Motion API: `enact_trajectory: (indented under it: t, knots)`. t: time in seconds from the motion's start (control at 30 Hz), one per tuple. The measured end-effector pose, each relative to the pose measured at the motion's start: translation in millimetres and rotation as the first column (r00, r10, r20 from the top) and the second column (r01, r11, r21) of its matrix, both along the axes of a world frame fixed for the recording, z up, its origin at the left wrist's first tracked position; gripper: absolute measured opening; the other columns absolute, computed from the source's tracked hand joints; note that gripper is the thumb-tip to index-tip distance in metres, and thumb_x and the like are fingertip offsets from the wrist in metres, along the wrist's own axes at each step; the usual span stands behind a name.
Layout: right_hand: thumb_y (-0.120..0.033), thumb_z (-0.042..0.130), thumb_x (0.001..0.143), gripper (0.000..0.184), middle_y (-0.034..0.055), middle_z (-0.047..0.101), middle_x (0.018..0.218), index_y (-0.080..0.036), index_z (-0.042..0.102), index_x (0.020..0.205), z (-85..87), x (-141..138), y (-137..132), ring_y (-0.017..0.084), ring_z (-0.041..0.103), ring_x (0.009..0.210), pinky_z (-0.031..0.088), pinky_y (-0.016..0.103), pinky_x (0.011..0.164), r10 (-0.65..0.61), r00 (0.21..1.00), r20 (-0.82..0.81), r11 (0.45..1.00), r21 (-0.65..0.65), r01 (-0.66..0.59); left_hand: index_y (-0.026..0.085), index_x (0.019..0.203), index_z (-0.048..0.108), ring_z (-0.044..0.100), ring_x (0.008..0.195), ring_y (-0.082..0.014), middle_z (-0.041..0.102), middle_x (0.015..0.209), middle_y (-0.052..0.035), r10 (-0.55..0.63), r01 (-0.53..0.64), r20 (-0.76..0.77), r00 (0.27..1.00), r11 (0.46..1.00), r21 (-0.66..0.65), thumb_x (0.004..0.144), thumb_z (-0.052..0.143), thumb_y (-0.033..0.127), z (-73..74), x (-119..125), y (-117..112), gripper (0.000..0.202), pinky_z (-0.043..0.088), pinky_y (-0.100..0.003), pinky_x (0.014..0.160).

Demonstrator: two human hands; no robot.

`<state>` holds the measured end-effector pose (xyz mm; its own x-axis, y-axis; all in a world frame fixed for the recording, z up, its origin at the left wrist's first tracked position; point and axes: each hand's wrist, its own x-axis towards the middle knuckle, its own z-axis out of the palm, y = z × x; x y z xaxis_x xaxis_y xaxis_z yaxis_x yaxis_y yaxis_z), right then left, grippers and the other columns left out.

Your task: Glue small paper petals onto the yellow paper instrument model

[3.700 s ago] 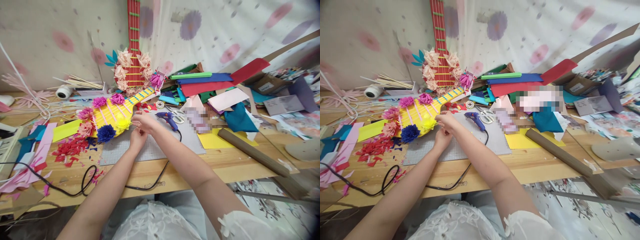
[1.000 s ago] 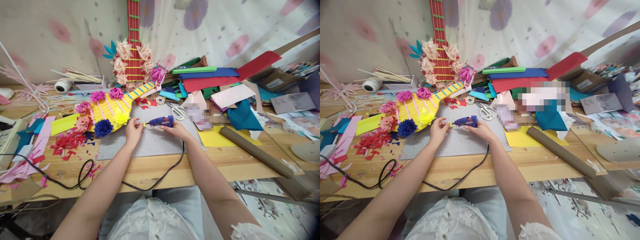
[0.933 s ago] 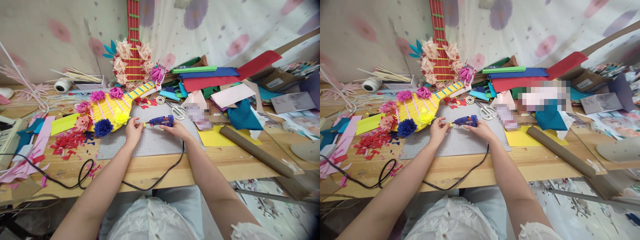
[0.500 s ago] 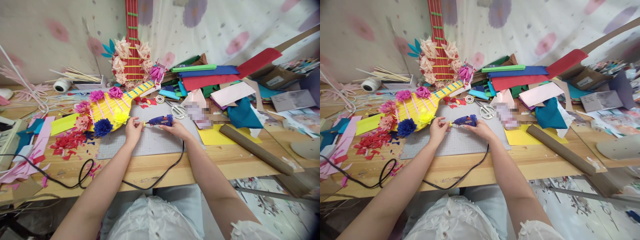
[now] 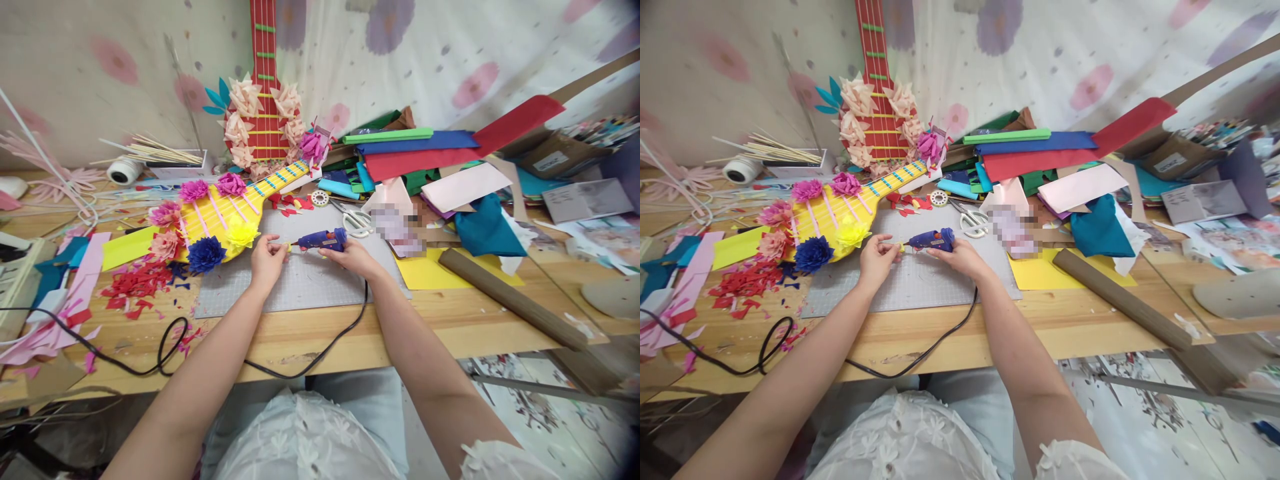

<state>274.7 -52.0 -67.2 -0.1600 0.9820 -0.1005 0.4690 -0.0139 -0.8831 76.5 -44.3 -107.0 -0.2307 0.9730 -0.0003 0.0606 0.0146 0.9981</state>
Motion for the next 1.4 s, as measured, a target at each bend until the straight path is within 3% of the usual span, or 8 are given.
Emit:
enact_trajectory:
  t: [0.6,0.77,0.93,1.1,1.23,1.4]
  knots:
    - [-0.054,0.063,0.065,0.039,0.0002,0.057,0.06,-0.018,0.065,0.079,-7.2,0.6,4.0,0.014,0.052,0.058,0.043,0.028,0.059,-0.025,0.999,0.019,0.999,0.028,0.025,0.015,0.097,0.051,0.062,0.057,-0.0129,0.062,0.064,0.0011,-0.062,0.063,-0.043,0.997,0.998,0.027,0.069,0.063,0.022,1.1,0.8,-2.2,0.031,0.051,-0.025,0.055]
    - [-0.057,0.062,0.065,0.045,0.0021,0.062,0.064,-0.017,0.065,0.087,-20.0,1.8,13.0,0.016,0.055,0.056,0.045,0.03,0.057,-0.193,0.98,-0.052,0.979,0.059,0.196,0.015,0.099,0.057,0.063,0.06,-0.0133,0.066,0.069,-0.002,-0.101,0.103,-0.064,0.993,0.994,0.031,0.069,0.063,0.023,-1.8,0.1,-2.5,0.032,0.05,-0.024,0.055]
    - [-0.061,0.059,0.065,0.054,0.0099,0.068,0.082,-0.015,0.066,0.09,-31.1,4.9,30.8,0.024,0.062,0.077,0.046,0.036,0.071,-0.431,0.902,0.028,0.883,0.219,0.415,0.017,0.101,0.061,0.065,0.066,-0.0139,0.07,0.077,-0.0042,-0.127,0.138,-0.14,0.982,0.988,0.072,0.07,0.064,0.027,2.2,1.4,-6.7,0.033,0.05,-0.024,0.057]
    - [-0.063,0.055,0.068,0.051,0.0107,0.067,0.084,-0.016,0.065,0.087,-33.7,1.6,42.1,0.024,0.061,0.081,0.045,0.036,0.073,-0.456,0.869,0.191,0.869,0.309,0.387,0.018,0.101,0.061,0.064,0.067,-0.0126,0.069,0.078,-0.0041,-0.123,0.152,-0.192,0.974,0.977,0.148,0.071,0.064,0.029,14.1,5.6,-11.5,0.032,0.049,-0.022,0.057]
    - [-0.062,0.055,0.069,0.052,0.0114,0.065,0.091,-0.017,0.06,0.093,-34.4,-0.1,40.1,0.025,0.06,0.085,0.045,0.037,0.073,-0.458,0.858,0.23,0.862,0.351,0.366,0.019,0.1,0.06,0.061,0.063,-0.0099,0.067,0.08,-0.0027,-0.091,0.138,-0.189,0.978,0.958,0.252,0.072,0.062,0.029,30.2,6.2,-11.5,0.03,0.047,-0.02,0.053]
    - [-0.063,0.056,0.067,0.055,0.0138,0.058,0.096,-0.016,0.05,0.095,-33.4,7.0,29.8,0.026,0.055,0.092,0.043,0.038,0.077,-0.531,0.817,0.224,0.774,0.521,0.36,0.02,0.106,0.054,0.059,0.06,-0.0087,0.064,0.078,-0.0006,-0.057,0.072,-0.057,0.997,0.947,0.313,0.071,0.061,0.024,65.5,-5.5,-5.5,0.035,0.045,-0.017,0.048]
